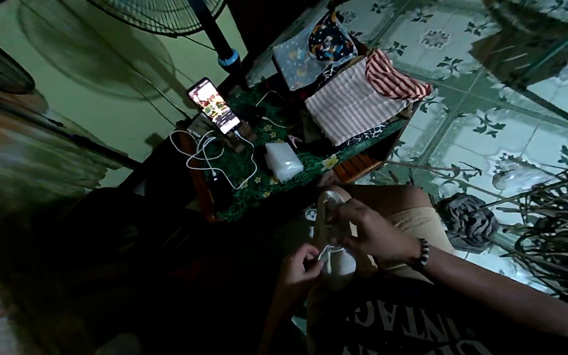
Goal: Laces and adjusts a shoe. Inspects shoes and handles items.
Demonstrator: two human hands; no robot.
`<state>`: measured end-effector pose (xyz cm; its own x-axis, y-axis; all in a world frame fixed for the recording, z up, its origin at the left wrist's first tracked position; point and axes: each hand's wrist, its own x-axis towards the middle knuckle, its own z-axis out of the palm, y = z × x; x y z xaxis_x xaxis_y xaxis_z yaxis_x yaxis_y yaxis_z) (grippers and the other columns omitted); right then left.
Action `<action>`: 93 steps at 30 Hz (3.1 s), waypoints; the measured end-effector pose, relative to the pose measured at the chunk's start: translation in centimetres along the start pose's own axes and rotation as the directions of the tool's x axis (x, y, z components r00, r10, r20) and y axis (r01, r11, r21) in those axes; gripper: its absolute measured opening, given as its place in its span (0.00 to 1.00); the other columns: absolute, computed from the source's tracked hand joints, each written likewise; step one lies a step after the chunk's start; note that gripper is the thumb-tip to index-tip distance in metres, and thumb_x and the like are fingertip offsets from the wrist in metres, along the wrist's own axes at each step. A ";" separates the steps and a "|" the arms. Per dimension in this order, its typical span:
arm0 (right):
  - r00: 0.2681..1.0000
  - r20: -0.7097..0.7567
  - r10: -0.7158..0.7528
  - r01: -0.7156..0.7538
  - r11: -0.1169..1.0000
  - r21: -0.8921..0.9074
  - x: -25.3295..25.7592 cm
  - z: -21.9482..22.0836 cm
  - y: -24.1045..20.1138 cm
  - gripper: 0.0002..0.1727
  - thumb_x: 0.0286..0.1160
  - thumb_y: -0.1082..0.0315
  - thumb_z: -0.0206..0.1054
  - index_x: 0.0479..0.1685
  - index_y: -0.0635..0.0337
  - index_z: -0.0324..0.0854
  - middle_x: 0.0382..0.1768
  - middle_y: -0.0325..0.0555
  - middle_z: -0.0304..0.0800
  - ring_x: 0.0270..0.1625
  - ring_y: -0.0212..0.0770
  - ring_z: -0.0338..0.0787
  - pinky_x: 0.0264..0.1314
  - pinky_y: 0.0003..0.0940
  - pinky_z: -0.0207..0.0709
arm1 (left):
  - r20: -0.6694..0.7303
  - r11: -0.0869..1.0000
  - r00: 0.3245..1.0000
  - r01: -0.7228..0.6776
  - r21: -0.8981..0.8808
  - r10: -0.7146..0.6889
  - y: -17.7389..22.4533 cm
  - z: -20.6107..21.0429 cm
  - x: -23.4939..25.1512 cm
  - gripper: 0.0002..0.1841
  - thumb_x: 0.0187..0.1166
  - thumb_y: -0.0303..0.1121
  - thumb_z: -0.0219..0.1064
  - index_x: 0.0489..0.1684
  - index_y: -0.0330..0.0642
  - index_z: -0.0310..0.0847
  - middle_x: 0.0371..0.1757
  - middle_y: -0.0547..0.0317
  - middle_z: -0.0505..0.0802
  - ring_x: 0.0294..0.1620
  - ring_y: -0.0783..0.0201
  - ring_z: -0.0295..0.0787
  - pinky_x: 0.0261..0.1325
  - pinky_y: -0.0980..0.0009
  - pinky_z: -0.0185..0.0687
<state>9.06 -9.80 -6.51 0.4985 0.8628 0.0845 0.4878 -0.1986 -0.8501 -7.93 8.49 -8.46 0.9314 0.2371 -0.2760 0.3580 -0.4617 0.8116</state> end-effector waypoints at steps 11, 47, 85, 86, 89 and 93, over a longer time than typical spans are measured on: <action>0.983 0.044 0.178 -0.181 0.982 0.052 1.0 1.0 1.6 0.16 0.83 0.64 0.63 0.64 0.59 0.79 0.54 0.52 0.89 0.55 0.46 0.90 0.63 0.48 0.83 | -0.169 0.959 0.979 -0.065 0.277 0.115 -3.2 -7.4 -3.9 0.08 0.77 0.33 0.69 0.41 0.42 0.95 0.45 0.58 0.93 0.49 0.66 0.89 0.55 0.66 0.86; 0.986 0.112 -0.126 0.143 0.976 -0.164 1.8 2.3 3.2 0.09 0.78 0.60 0.68 0.47 0.41 0.95 0.71 0.45 0.83 0.79 0.55 0.71 0.79 0.68 0.55 | -0.729 0.846 0.636 0.219 0.486 0.254 -5.4 -11.6 -6.2 0.08 0.75 0.27 0.72 0.44 0.30 0.90 0.45 0.39 0.94 0.49 0.49 0.92 0.58 0.54 0.85; 0.988 -0.101 -0.116 0.137 0.961 0.241 0.2 3.1 5.5 0.06 0.74 0.65 0.74 0.39 0.58 0.93 0.63 0.49 0.86 0.77 0.43 0.75 0.80 0.40 0.70 | -0.480 0.855 0.850 -0.402 -0.328 0.216 1.2 3.6 3.3 0.07 0.62 0.16 0.77 0.36 0.29 0.90 0.36 0.54 0.97 0.36 0.69 0.94 0.42 0.74 0.92; 0.988 -0.104 -0.114 0.136 0.960 0.243 0.2 3.1 5.5 0.06 0.74 0.66 0.74 0.39 0.58 0.93 0.63 0.49 0.86 0.77 0.44 0.75 0.80 0.41 0.69 | -0.478 0.856 0.851 -0.401 -0.326 0.217 1.2 3.6 3.3 0.07 0.62 0.15 0.77 0.36 0.29 0.90 0.36 0.54 0.97 0.35 0.69 0.94 0.42 0.74 0.92; 0.989 -0.101 -0.105 0.127 0.959 0.253 0.2 3.1 5.4 0.06 0.74 0.65 0.74 0.38 0.58 0.93 0.64 0.49 0.86 0.78 0.44 0.74 0.82 0.42 0.68 | -0.475 0.864 0.855 -0.387 -0.321 0.207 1.3 3.7 3.3 0.08 0.61 0.16 0.78 0.35 0.30 0.89 0.34 0.55 0.96 0.33 0.70 0.93 0.38 0.75 0.91; 0.987 -0.115 -0.109 0.134 0.961 0.243 0.2 3.2 5.4 0.06 0.73 0.65 0.75 0.38 0.57 0.93 0.63 0.48 0.87 0.77 0.44 0.75 0.82 0.41 0.68 | -0.467 0.883 0.863 -0.360 -0.302 0.193 0.9 3.7 3.4 0.07 0.60 0.17 0.79 0.33 0.32 0.91 0.34 0.56 0.97 0.33 0.70 0.93 0.39 0.75 0.91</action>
<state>9.52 -9.18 -12.75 0.5216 0.8199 0.2359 0.3617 0.0379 -0.9315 -4.18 5.75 -10.54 0.8426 0.5147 0.1584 -0.0393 -0.2346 0.9713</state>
